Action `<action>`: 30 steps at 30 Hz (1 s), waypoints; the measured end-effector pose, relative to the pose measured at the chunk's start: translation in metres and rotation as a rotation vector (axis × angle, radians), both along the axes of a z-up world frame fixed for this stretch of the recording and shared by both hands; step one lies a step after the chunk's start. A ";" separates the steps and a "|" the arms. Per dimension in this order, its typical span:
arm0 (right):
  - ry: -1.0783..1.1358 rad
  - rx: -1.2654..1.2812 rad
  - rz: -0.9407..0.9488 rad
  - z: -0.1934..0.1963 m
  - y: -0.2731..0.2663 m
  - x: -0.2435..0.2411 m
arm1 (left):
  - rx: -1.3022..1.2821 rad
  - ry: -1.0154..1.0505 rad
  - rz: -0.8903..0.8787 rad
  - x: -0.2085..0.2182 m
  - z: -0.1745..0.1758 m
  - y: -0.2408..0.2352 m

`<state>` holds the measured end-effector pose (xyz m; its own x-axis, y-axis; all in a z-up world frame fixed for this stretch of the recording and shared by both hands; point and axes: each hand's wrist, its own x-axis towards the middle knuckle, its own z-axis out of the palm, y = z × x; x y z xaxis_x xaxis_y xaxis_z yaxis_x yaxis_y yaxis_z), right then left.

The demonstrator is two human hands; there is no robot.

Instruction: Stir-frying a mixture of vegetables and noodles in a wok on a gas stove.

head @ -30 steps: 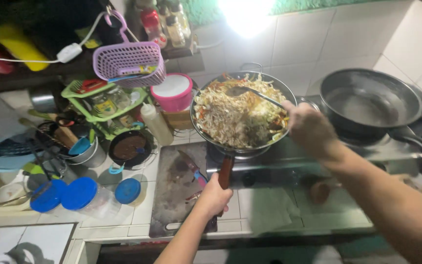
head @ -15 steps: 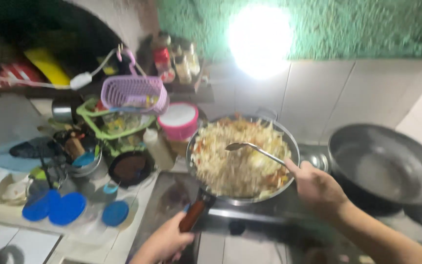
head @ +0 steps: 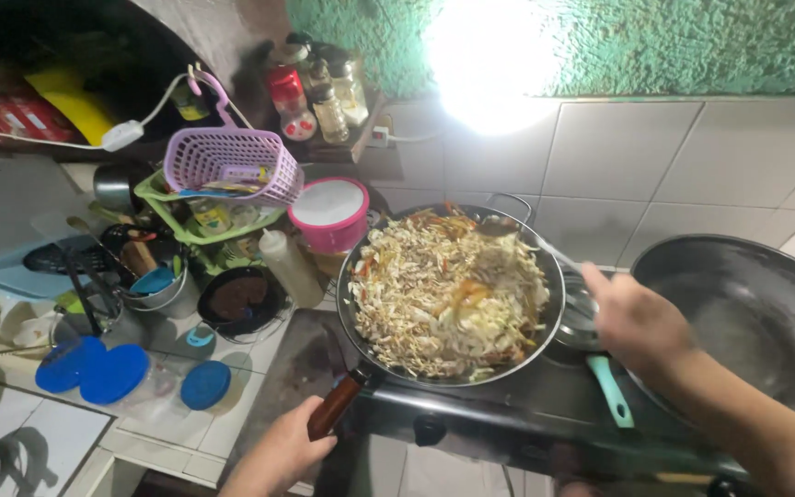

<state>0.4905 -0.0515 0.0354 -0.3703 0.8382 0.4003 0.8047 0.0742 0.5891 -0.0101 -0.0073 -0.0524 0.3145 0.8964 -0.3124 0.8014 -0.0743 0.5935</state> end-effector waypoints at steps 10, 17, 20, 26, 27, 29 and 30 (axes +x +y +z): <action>0.543 -0.391 -0.144 -0.003 0.018 0.011 | 0.055 0.002 0.051 0.011 -0.002 -0.010; 0.742 -0.193 -0.155 0.014 0.072 -0.033 | 0.076 0.016 0.044 0.013 0.003 -0.010; 0.709 -0.208 -0.209 -0.006 0.121 -0.042 | 0.053 0.010 0.054 0.016 0.010 -0.014; 0.728 -0.241 -0.119 -0.001 0.165 -0.114 | 0.020 0.038 0.068 0.028 0.032 -0.021; 0.728 -0.243 -0.112 -0.006 0.161 -0.123 | 0.021 0.040 0.074 0.027 0.034 -0.023; 0.112 -0.106 0.105 -0.015 0.155 -0.138 | 0.013 0.031 0.078 0.029 0.035 -0.023; 0.110 -0.106 0.107 -0.009 0.141 -0.135 | 0.013 0.029 0.080 0.029 0.036 -0.023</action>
